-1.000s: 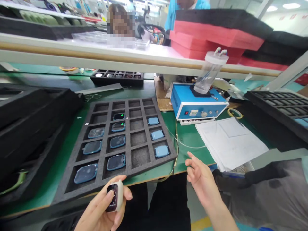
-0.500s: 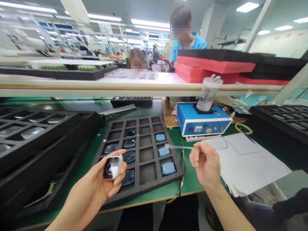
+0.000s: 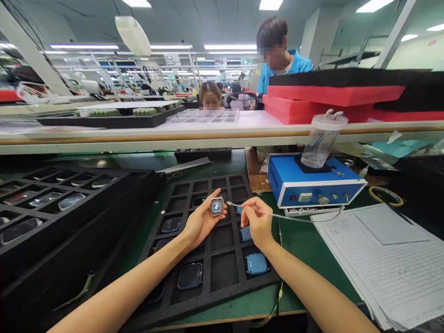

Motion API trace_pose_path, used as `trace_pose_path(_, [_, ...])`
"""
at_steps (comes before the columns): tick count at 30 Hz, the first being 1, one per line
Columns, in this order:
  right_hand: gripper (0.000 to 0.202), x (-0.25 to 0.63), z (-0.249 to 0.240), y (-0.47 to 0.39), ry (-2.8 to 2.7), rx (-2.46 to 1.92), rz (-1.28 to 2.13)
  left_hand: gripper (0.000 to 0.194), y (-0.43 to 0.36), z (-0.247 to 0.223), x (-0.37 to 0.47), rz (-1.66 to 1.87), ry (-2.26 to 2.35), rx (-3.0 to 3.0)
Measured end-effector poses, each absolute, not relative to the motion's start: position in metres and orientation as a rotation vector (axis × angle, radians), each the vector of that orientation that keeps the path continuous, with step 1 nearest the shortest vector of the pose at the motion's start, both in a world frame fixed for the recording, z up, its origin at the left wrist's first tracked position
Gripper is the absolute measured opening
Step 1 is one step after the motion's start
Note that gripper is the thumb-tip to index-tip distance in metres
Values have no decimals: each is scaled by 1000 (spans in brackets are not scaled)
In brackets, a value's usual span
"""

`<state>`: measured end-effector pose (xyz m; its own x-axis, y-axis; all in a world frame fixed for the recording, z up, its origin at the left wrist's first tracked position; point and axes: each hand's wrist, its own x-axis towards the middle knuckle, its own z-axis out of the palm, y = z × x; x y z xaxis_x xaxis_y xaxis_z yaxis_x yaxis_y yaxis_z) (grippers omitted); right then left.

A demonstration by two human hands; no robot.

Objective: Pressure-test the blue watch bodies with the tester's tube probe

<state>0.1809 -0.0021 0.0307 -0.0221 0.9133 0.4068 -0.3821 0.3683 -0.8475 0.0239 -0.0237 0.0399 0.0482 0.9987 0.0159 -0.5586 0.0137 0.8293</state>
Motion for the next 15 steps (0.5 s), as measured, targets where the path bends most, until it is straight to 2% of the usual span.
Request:
trace_pose_path(4, [11, 188, 24, -4, -1225, -590, 1153, 46, -21, 33, 25, 1290, 718, 850])
trace_pose_path(8, [9, 192, 27, -6, -1198, -633, 1174, 40, -19, 32, 26, 1242, 964, 1234])
trace_pose_path(13, [9, 191, 30, -14, -1255, -696, 1089, 53, -25, 29, 24, 1265, 1328, 1724])
trace_pose_path(15, [10, 189, 31, -17, -1290, -702, 1088, 51, -28, 30, 25, 1233, 1412, 1810])
